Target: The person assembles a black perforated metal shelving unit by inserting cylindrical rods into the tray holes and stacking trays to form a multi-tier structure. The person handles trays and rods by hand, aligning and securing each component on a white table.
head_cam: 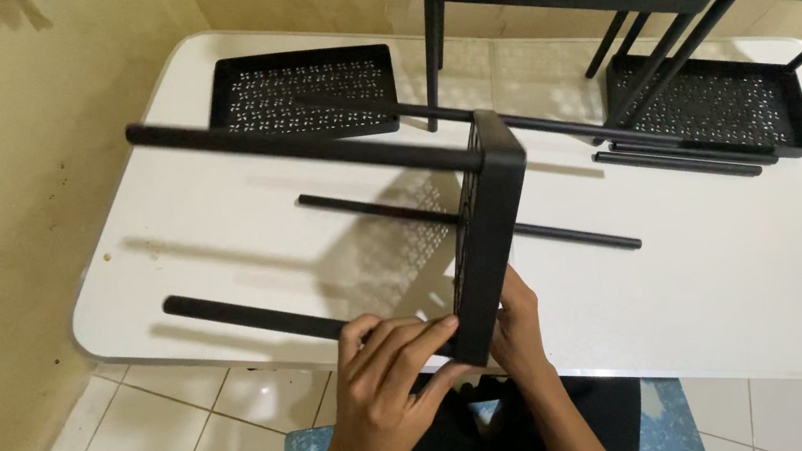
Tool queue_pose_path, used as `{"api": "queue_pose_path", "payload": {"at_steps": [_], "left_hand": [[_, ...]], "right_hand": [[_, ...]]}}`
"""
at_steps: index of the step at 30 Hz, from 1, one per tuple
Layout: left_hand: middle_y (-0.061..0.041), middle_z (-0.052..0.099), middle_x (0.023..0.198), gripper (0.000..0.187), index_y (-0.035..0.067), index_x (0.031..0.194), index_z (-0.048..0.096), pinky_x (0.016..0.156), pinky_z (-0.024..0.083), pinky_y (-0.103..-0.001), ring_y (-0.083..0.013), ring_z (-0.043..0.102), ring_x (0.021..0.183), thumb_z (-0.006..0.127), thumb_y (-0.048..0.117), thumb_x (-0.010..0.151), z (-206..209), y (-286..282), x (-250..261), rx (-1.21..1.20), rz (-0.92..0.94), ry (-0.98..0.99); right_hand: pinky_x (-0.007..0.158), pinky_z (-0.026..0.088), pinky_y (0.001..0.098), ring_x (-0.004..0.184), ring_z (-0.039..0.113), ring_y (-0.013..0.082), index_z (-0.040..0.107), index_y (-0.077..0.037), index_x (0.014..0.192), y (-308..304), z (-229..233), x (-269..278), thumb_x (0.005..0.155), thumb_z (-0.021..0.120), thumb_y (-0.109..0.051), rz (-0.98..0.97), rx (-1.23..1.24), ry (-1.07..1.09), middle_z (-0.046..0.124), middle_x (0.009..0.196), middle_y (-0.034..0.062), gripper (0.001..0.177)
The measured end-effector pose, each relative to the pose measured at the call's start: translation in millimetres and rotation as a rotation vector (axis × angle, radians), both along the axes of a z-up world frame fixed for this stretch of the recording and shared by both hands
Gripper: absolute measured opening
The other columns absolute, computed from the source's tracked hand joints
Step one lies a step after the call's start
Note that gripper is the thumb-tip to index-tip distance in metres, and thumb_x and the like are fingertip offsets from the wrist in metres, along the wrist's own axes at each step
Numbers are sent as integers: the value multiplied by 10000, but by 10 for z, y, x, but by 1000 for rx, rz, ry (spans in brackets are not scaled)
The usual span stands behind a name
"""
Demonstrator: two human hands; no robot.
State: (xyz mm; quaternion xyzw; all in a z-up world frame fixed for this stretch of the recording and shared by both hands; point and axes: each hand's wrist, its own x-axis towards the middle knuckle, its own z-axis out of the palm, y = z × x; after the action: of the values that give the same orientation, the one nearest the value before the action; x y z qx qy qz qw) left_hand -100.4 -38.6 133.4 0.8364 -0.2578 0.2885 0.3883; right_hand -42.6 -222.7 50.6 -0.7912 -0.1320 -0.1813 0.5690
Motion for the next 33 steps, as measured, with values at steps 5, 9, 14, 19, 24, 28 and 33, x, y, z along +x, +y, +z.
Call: {"api": "queue_pose_path", "payload": {"at_steps": [5, 9, 14, 19, 24, 28, 33], "left_hand": [[-23, 745, 1016, 446, 75, 1121, 659, 907, 452, -394, -175, 694, 944, 885, 268, 788, -658, -7, -85, 39, 27, 126], [-60, 759, 999, 385, 59, 1064, 712, 929, 454, -427, -220, 700, 950, 883, 251, 778, -983, 54, -106, 110, 40, 257], [-169, 744, 1067, 515, -20, 1114, 708, 1035, 396, -535, -321, 679, 1047, 870, 275, 724, -1316, 54, -3, 138, 71, 263], [-164, 750, 1067, 435, 25, 1057, 745, 1027, 417, -500, -345, 662, 1062, 869, 307, 751, -1456, 40, 103, 137, 61, 417], [-97, 759, 974, 431, 81, 936, 783, 943, 483, -427, -266, 687, 978, 859, 458, 742, -1543, -29, 180, 59, 69, 605], [-93, 763, 926, 449, 97, 911, 793, 913, 447, -450, -274, 679, 956, 841, 515, 751, -1589, -98, 151, 121, 129, 389], [-72, 776, 933, 424, 117, 921, 803, 896, 451, -441, -255, 688, 948, 841, 507, 760, -1528, -99, 174, 124, 137, 430]], "right_hand": [[911, 588, 361, 1071, 728, 234, 685, -16, 1157, -48, -210, 63, 889, 699, 62, -16, -60, 121, 711, 1162, 98, 280], [1105, 497, 413, 1386, 544, 318, 642, -4, 1246, -20, -266, 51, 914, 627, 95, 144, 98, 197, 526, 1503, 158, 346], [1084, 431, 436, 1495, 329, 360, 606, -4, 1338, -78, -159, 60, 833, 582, 153, 165, -167, 277, 418, 1574, 173, 529], [1113, 469, 394, 1400, 495, 291, 675, -38, 1268, -401, -268, 89, 874, 559, 124, 193, -77, 350, 554, 1474, 127, 441], [957, 535, 297, 1064, 664, 150, 683, -14, 1102, -1520, -488, 568, 1009, 534, 75, -333, 135, 74, 720, 1113, 76, 197], [1046, 506, 304, 1217, 636, 173, 621, -12, 1274, -2570, -506, 1384, 954, 459, 135, -402, -87, -117, 662, 1304, 129, 387], [924, 407, 467, 1144, 532, 322, 679, -51, 1248, -3009, -634, 1646, 884, 631, 25, -469, -651, -93, 605, 1296, 168, 375]]}}
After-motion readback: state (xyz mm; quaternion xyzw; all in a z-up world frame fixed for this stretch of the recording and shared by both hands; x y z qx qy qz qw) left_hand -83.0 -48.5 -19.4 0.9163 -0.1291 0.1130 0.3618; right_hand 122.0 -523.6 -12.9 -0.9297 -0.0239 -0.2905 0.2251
